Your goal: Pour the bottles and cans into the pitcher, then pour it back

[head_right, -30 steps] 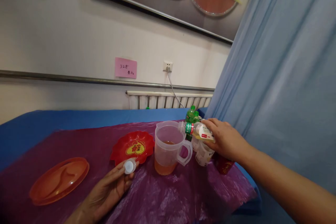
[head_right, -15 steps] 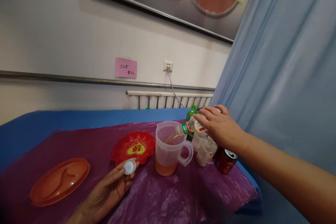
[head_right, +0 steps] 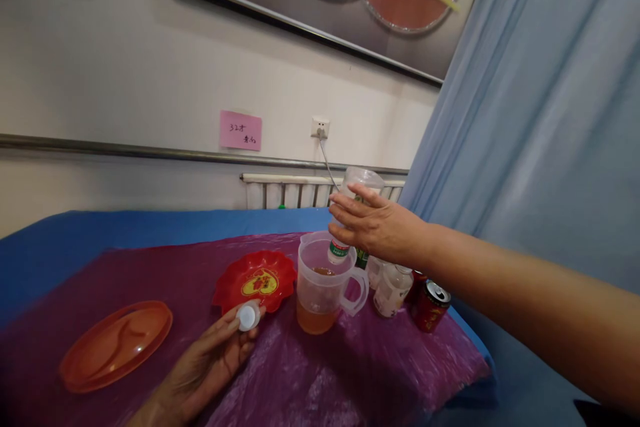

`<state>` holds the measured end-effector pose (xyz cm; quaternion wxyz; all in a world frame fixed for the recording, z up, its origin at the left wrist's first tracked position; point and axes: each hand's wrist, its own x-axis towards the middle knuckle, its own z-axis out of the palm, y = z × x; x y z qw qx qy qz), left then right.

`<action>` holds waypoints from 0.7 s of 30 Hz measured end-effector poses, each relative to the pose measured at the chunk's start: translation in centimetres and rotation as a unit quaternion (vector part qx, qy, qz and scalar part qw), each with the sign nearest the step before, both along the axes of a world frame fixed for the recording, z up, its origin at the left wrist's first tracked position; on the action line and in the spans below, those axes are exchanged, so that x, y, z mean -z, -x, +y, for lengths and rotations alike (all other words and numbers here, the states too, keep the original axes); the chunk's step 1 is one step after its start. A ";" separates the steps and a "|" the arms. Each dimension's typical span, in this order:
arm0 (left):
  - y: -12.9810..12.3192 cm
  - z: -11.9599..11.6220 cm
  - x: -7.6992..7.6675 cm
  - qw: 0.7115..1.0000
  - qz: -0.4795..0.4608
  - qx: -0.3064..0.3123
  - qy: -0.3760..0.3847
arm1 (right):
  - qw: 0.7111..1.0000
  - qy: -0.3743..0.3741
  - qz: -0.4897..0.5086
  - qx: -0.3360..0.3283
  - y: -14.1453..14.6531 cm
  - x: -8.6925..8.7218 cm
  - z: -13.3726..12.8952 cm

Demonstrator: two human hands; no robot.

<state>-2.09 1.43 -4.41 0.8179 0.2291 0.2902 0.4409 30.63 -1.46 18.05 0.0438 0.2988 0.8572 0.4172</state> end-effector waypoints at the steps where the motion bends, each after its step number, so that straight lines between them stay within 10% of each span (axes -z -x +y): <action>1: 0.0 0.0 0.0 1.000 0.000 0.000 -0.003 | 1.000 0.008 -0.001 -0.005 0.2 -0.1 0.2; 21: -0.2 0.0 0.2 1.000 0.019 0.001 -0.015 | 0.999 -0.037 0.029 0.016 -0.5 2.1 0.9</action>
